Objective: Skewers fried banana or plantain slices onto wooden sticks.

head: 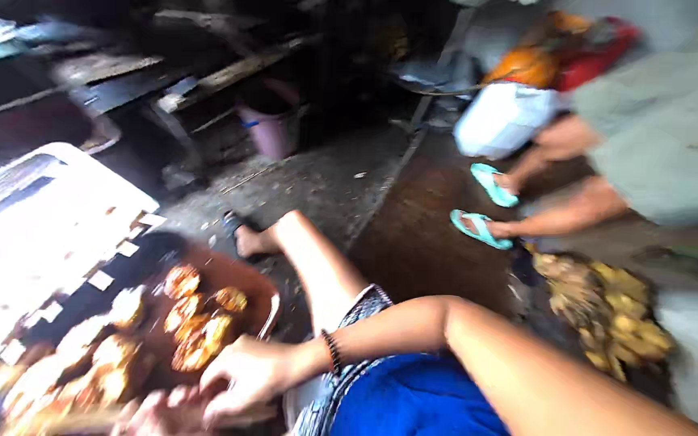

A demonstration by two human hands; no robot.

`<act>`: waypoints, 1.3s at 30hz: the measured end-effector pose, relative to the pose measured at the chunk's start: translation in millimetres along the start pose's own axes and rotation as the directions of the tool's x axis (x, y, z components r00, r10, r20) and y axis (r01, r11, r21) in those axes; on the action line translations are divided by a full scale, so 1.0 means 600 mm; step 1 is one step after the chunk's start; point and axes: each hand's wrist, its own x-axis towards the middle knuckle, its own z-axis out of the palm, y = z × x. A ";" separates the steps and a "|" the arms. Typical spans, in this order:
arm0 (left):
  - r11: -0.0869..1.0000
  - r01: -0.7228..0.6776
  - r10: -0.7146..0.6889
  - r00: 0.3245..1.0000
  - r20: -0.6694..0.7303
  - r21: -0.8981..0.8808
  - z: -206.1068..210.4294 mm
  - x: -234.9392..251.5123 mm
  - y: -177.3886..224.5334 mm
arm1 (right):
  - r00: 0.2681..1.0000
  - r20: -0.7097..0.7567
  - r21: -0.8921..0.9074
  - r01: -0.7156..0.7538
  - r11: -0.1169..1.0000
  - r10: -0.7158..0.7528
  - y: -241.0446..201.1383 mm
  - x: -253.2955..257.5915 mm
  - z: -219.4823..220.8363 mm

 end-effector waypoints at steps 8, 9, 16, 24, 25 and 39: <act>0.884 0.018 0.187 0.903 -0.386 0.468 -0.092 -0.028 0.000 | 0.953 0.130 -0.127 -0.257 0.958 0.273 0.023 -0.050 0.004; 0.808 0.042 0.234 0.892 -0.387 0.587 -0.114 -0.029 -0.005 | 0.966 0.072 -0.216 -0.229 0.949 0.249 0.034 -0.055 -0.004; 0.447 0.222 0.120 0.945 -0.304 0.867 -0.142 0.014 -0.024 | 0.979 -0.121 -0.560 -0.205 0.803 0.165 0.066 -0.008 -0.051; -0.039 0.225 0.167 0.962 -0.215 0.974 -0.096 0.019 -0.018 | 0.987 -0.097 -0.627 -0.160 0.762 0.128 0.053 0.041 -0.016; -0.049 0.220 0.173 0.963 -0.209 0.974 -0.097 0.017 -0.018 | 0.989 -0.102 -0.602 -0.150 0.784 0.110 0.055 0.041 -0.011; 0.278 0.178 0.264 0.931 -0.253 0.944 -0.159 -0.050 -0.039 | 0.991 -0.131 -0.493 -0.041 0.869 -0.027 0.061 -0.009 0.037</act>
